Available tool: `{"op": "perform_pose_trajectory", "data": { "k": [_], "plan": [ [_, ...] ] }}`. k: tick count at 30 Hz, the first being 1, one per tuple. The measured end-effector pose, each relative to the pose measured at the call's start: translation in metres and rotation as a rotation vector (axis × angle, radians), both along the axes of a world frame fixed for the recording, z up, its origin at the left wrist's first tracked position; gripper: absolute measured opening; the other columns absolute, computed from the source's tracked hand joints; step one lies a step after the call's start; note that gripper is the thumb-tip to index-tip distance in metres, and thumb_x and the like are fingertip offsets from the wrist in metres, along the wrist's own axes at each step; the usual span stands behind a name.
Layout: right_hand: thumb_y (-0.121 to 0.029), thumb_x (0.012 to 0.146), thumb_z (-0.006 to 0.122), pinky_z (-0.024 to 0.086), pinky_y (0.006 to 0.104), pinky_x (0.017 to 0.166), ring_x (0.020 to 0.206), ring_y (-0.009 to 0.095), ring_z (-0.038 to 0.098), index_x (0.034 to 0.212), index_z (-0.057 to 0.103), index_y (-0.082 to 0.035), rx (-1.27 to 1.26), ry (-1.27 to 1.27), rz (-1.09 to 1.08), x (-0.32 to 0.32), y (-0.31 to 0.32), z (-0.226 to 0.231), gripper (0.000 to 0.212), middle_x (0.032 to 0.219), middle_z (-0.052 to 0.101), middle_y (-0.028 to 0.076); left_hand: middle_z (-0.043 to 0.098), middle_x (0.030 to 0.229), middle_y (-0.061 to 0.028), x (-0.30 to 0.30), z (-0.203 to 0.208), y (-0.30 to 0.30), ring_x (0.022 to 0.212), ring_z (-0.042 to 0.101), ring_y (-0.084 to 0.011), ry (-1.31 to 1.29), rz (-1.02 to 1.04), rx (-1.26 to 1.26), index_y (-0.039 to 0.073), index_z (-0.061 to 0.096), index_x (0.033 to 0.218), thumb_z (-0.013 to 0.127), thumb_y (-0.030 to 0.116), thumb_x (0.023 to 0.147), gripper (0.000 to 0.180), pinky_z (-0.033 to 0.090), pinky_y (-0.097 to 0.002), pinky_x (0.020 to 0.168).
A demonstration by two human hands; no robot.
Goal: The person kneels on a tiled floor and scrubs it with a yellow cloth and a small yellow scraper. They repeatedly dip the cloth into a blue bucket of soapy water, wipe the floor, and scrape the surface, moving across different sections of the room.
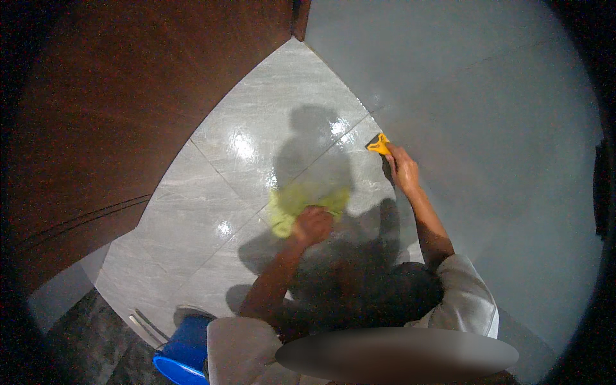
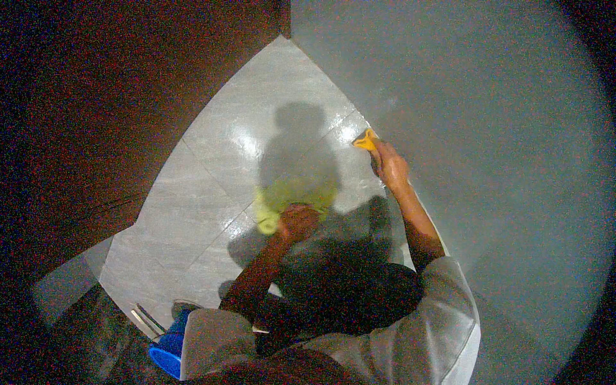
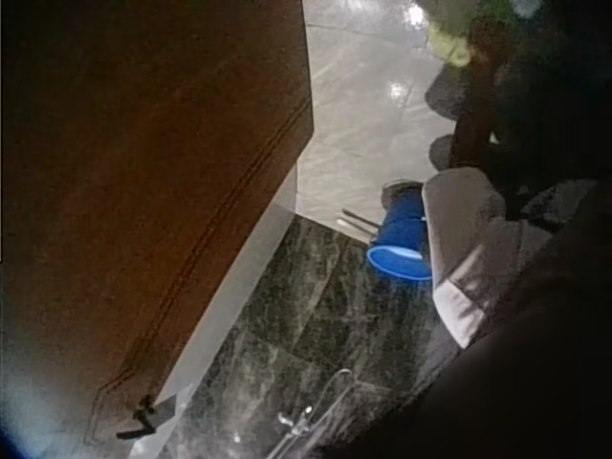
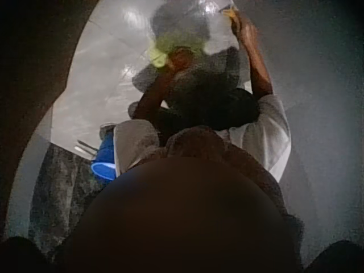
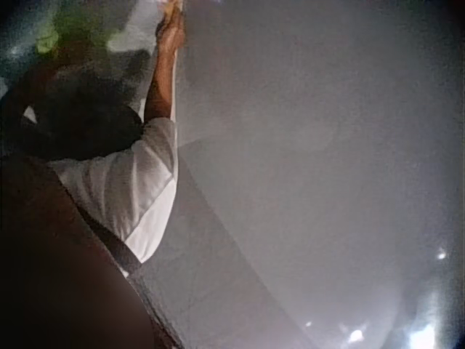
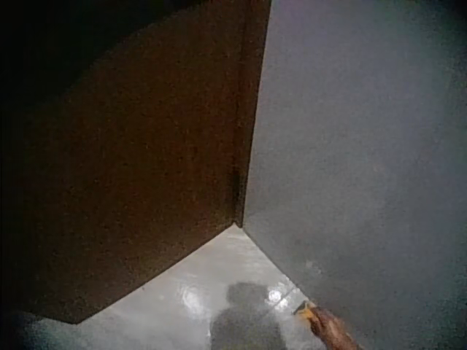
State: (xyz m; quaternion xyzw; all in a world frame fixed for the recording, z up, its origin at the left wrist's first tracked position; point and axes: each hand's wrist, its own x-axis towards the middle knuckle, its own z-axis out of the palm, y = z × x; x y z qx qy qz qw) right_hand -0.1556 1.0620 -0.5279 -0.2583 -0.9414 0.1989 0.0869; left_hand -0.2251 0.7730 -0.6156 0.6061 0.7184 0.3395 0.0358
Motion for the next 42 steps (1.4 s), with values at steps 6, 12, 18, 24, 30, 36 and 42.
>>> {"op": "perform_pose_trajectory", "data": {
  "k": [6,12,18,24,30,36,42],
  "plan": [
    [-0.017,0.084,0.051,0.046,0.0419,0.06,0.074,0.032,0.057,0.108,0.054,-0.009,0.147,0.043,0.027,-0.044,0.01,-0.029,0.025,0.086,0.056,0.011,0.062,0.09,-0.0016,-0.017,0.007,-0.029,0.093,0.057,-0.0215,-0.026,0.204,0.008,0.011,0.062,0.08,0.064,0.011,0.061,0.019,0.045,-0.0385,0.078],
    [-0.02,0.084,0.053,0.047,0.0414,0.069,0.081,0.035,0.058,0.111,0.054,-0.009,-0.035,-0.053,-0.082,-0.011,-0.008,-0.019,0.029,0.098,0.057,0.018,0.062,0.095,-0.0027,-0.027,0.003,-0.009,0.098,0.055,-0.023,-0.02,0.235,-0.135,0.008,0.062,0.088,0.062,0.008,0.067,0.022,0.044,-0.0378,0.085],
    [-0.021,0.084,0.053,0.046,0.0412,0.07,0.085,0.037,0.057,0.114,0.045,-0.004,-0.554,0.238,-0.221,-0.034,-0.077,-0.009,0.035,0.098,0.058,0.019,0.056,0.111,-0.0139,-0.065,0.025,0.072,0.108,0.048,-0.0279,-0.713,0.545,0.06,0.001,0.054,0.109,0.047,0.022,0.086,0.032,0.036,-0.036,0.093],
    [-0.024,0.08,0.061,0.042,0.0358,0.083,0.101,0.027,0.052,0.122,0.04,-0.007,-0.496,0.172,0.171,-0.065,-0.144,0.002,0.05,0.109,0.052,0.017,0.053,0.109,-0.0124,-0.058,0.074,0.059,0.101,0.049,-0.0215,-1.52,0.734,0.256,-0.001,0.05,0.112,0.04,0.029,0.092,0.038,0.037,-0.0333,0.089],
    [-0.054,0.077,0.05,0.016,0.0637,0.095,0.127,0.04,0.02,0.127,0.042,-0.02,0.009,-0.067,0.443,-0.062,-0.182,-0.01,0.061,0.137,0.026,0.018,0.05,0.084,-0.005,-0.106,0.125,-0.018,0.071,0.048,-0.0123,-1.342,1.167,0.658,0.004,0.043,0.113,0.045,0.025,0.09,0.032,0.042,-0.0259,0.065],
    [-0.05,0.081,0.044,0.018,0.0643,0.093,0.127,0.036,0.021,0.126,0.043,-0.028,0.313,0.043,0.225,-0.173,-0.132,-0.054,0.051,0.139,0.027,0.01,0.044,0.074,-0.0025,-0.116,0.134,-0.035,0.062,0.041,-0.0097,-1.405,1.262,0.683,0.005,0.046,0.107,0.043,0.024,0.091,0.026,0.038,-0.0232,0.057],
    [-0.036,0.084,0.046,0.026,0.0495,0.097,0.123,0.026,0.032,0.125,0.044,-0.022,0.28,-0.018,-0.015,-0.165,-0.036,-0.09,0.044,0.131,0.038,0.008,0.044,0.074,-0.0021,-0.115,0.139,-0.046,0.063,0.042,-0.0099,-1.289,1.298,0.644,0.005,0.046,0.108,0.043,0.023,0.09,0.026,0.037,-0.0234,0.057]
  ]
}}
